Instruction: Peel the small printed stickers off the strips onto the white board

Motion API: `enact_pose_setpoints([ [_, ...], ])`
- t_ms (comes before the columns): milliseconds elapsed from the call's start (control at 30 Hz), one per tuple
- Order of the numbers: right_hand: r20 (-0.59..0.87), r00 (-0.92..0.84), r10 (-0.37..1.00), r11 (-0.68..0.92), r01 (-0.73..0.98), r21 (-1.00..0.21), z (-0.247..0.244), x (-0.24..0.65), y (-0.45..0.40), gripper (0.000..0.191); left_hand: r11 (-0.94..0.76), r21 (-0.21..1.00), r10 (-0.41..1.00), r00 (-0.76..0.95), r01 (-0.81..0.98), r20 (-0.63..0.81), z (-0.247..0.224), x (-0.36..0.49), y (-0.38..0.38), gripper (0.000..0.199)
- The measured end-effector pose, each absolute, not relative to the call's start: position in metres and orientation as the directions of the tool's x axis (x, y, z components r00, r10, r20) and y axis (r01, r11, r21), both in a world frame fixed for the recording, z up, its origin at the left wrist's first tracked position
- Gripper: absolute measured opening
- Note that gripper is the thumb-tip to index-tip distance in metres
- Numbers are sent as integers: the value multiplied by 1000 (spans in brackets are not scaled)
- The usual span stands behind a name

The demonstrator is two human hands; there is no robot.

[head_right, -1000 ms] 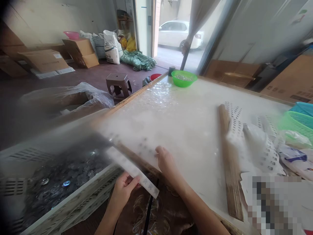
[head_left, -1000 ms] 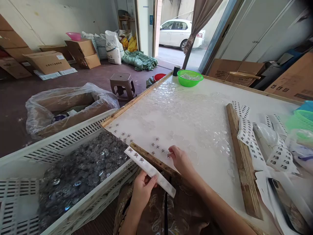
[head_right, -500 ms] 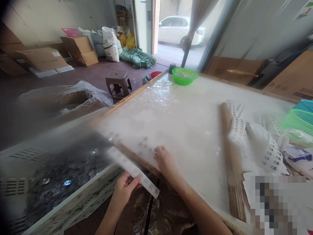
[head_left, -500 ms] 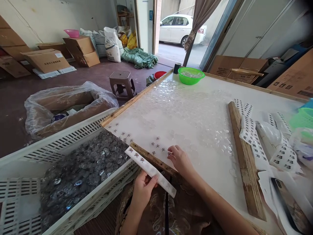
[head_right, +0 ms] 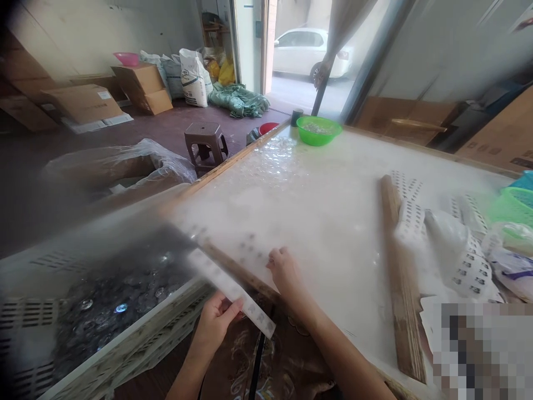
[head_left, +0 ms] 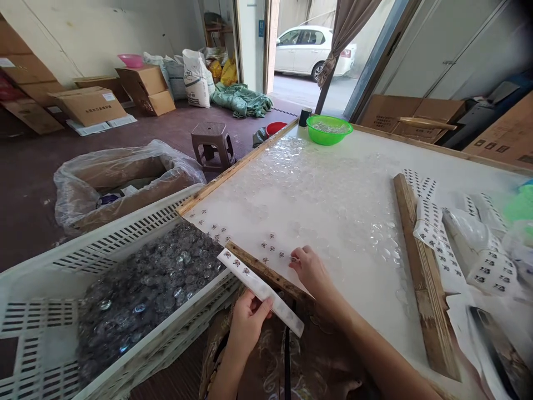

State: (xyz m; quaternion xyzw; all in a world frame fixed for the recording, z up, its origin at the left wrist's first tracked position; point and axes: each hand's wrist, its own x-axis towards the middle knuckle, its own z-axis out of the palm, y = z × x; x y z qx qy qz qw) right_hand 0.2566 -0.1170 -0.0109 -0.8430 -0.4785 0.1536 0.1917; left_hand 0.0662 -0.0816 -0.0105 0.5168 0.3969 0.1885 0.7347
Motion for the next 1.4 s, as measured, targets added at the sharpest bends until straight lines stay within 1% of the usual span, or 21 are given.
enact_pose_setpoints([
  [100, -64, 466, 882, -425, 729, -537, -5, 248, -108, 15, 401, 907, 688, 612, 129, -391, -10, 67, -83, 25],
  [167, -18, 456, 890, -374, 708, -599, 4, 239, -104, 18, 403, 906, 687, 611, 129, -393, -10, 68, -83, 24],
  [233, 29, 443, 896, -304, 660, -687, 14, 229, -101, 19, 397, 908, 680, 622, 131, -387, -10, 69, -84, 24],
  [300, 20, 396, 918, -234, 580, -780, 22, 218, -101, 17, 353, 925, 677, 643, 143, -358, -12, 70, -85, 23],
  [367, -25, 344, 939, -207, 502, -840, 26, 208, -100, 12, 271, 947, 680, 661, 175, -317, -13, 70, -86, 23],
  [433, -48, 339, 940, -215, 474, -854, 26, 200, -100, 5, 194, 957, 684, 669, 214, -289, -14, 70, -87, 23],
  [500, -33, 379, 925, -229, 486, -843, 23, 192, -99, 3, 173, 956, 689, 665, 235, -288, -16, 71, -87, 21],
  [567, 16, 406, 914, -217, 521, -825, 21, 187, -101, 4, 204, 952, 685, 662, 228, -305, -17, 73, -86, 20],
  [633, 77, 410, 909, -169, 531, -830, 20, 188, -104, 5, 247, 945, 675, 662, 213, -325, -17, 74, -86, 20],
  [700, 105, 432, 896, -127, 477, -870, 22, 200, -108, 5, 284, 937, 671, 656, 202, -345, -16, 75, -85, 22],
  [767, 91, 509, 856, -145, 404, -903, 23, 224, -115, 9, 314, 928, 675, 640, 201, -367, -15, 75, -84, 25],
  [833, 63, 611, 789, -231, 390, -891, 22, 258, -125, 15, 349, 915, 679, 618, 203, -396, -14, 73, -82, 28],
  [900, 21, 675, 738, -351, 411, -841, 19, 291, -135, 17, 383, 899, 669, 607, 212, -428, -13, 72, -80, 32],
  [967, -40, 683, 729, -444, 427, -788, 14, 314, -144, 17, 403, 890, 667, 596, 215, -446, -11, 70, -80, 36],
  [1033, -96, 663, 742, -500, 452, -739, 9, 325, -150, 16, 410, 887, 662, 599, 214, -450, -10, 70, -81, 37],
  [1133, -133, 632, 763, -531, 496, -687, 4, 325, -153, 14, 401, 896, 686, 587, 189, -431, -7, 71, -83, 36],
  [1233, -125, 621, 774, -532, 530, -660, 2, 322, -149, 12, 387, 906, 705, 578, 174, -412, -6, 71, -84, 33],
  [1400, -139, 603, 785, -553, 582, -597, -2, 320, -144, 7, 380, 905, 675, 611, 194, -414, -9, 69, -81, 30],
])
